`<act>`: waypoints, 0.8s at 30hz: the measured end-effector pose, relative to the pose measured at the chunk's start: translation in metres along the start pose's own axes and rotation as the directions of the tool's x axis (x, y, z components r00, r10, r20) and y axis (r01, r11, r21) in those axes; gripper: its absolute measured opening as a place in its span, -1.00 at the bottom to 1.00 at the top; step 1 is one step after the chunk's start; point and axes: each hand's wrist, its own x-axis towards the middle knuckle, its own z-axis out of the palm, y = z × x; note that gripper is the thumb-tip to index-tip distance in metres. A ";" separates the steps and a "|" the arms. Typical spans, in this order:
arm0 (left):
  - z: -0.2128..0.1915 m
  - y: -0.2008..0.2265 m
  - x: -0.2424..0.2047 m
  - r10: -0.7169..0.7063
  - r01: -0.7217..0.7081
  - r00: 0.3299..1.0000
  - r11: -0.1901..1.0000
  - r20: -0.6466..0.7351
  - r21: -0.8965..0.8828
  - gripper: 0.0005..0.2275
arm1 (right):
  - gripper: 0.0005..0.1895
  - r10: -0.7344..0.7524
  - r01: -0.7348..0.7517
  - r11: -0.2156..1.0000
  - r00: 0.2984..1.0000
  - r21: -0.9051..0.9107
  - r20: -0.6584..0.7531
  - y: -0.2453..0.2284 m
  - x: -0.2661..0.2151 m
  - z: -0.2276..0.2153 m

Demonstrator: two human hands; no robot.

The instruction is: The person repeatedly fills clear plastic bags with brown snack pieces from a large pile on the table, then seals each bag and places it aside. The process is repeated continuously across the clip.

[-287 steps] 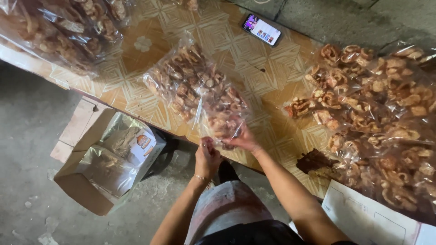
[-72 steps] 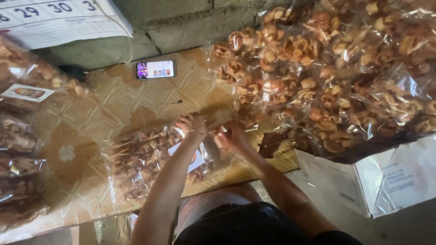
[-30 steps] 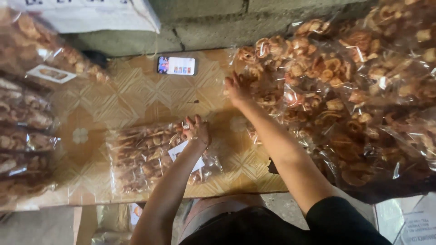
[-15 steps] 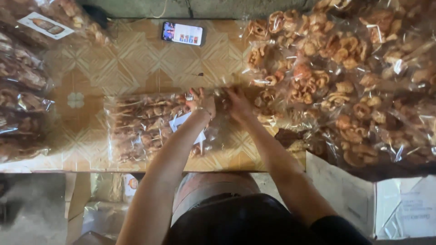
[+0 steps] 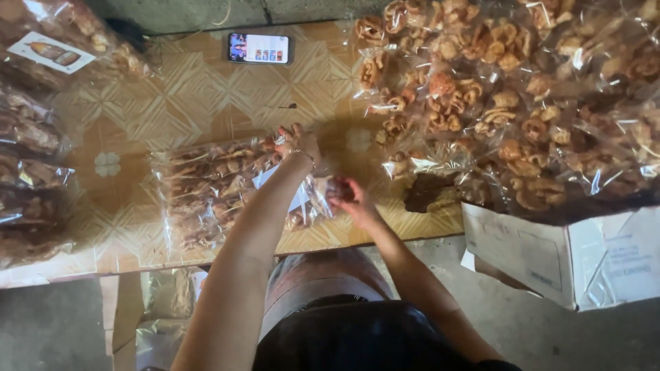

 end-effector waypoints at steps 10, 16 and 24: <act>-0.008 -0.004 -0.021 0.013 -0.011 0.999 0.999 -0.037 0.034 -0.64 | -0.46 -0.122 0.102 0.966 0.990 0.238 0.069 0.013 -0.011 0.034; 0.006 -0.009 -0.003 -0.008 0.043 0.988 0.973 -0.152 0.225 -0.68 | 0.02 -0.507 0.507 0.862 0.862 -0.009 0.025 -0.015 -0.025 0.068; 0.047 -0.074 0.095 0.138 -0.066 0.877 0.983 -0.460 0.168 -0.72 | -0.46 -0.619 0.578 0.662 0.780 -0.477 0.086 -0.055 -0.025 0.081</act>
